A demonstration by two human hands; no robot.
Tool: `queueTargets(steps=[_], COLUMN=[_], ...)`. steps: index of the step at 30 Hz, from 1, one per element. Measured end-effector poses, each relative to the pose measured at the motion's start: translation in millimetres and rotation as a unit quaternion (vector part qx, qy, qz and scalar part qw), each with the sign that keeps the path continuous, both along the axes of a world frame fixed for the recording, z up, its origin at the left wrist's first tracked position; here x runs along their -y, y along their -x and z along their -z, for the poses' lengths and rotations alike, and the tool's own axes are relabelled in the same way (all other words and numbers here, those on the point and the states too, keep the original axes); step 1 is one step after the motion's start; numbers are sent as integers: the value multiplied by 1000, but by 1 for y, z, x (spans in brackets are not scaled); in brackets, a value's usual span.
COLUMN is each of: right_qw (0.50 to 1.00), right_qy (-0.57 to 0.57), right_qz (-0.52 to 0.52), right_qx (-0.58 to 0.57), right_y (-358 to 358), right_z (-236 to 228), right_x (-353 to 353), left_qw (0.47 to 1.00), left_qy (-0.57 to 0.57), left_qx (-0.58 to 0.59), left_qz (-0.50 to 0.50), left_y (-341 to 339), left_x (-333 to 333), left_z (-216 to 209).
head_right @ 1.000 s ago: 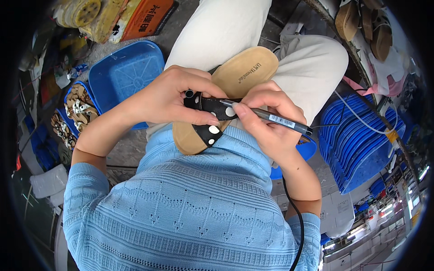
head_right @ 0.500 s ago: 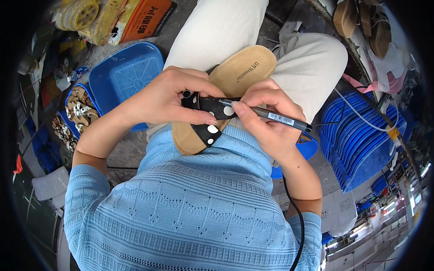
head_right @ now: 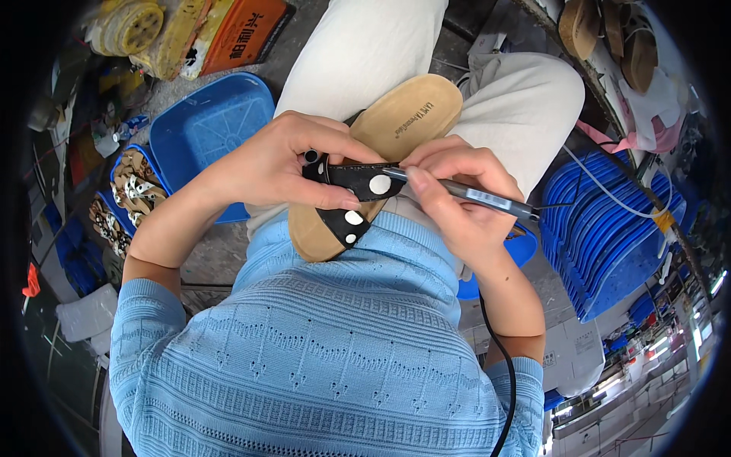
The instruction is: The person burns thread ends along a sandal strap using a heated pen tool, then picks up, rotates, and places sandals into plastic bins by hand.
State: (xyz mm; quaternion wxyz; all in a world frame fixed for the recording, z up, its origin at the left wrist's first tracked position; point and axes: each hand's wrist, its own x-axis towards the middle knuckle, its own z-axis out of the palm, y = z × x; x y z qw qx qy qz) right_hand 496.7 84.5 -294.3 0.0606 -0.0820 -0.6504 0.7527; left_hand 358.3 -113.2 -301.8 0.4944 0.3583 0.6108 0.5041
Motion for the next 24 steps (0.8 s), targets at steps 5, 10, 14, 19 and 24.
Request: queueTargets(steps=[5, 10, 14, 19, 24], right_qw=[999, 998, 999, 999, 998], right_qy=[43, -40, 23, -25, 50], right_qz=[-17, -37, -8, -29, -1], right_qx=[-27, -8, -23, -25, -33], right_y=[-1, 0, 0, 0, -1], right_z=[1, -1, 1, 2, 6], right_x=[-4, -4, -3, -3, -3], left_qw=[999, 999, 999, 999, 998], left_qy=[12, 17, 13, 15, 16], left_qx=[48, 42, 43, 49, 53], left_qz=[-7, -4, -7, -10, -5], left_y=[3, 3, 3, 2, 3], left_x=[2, 2, 2, 3, 3], left_z=[0, 1, 1, 1, 2])
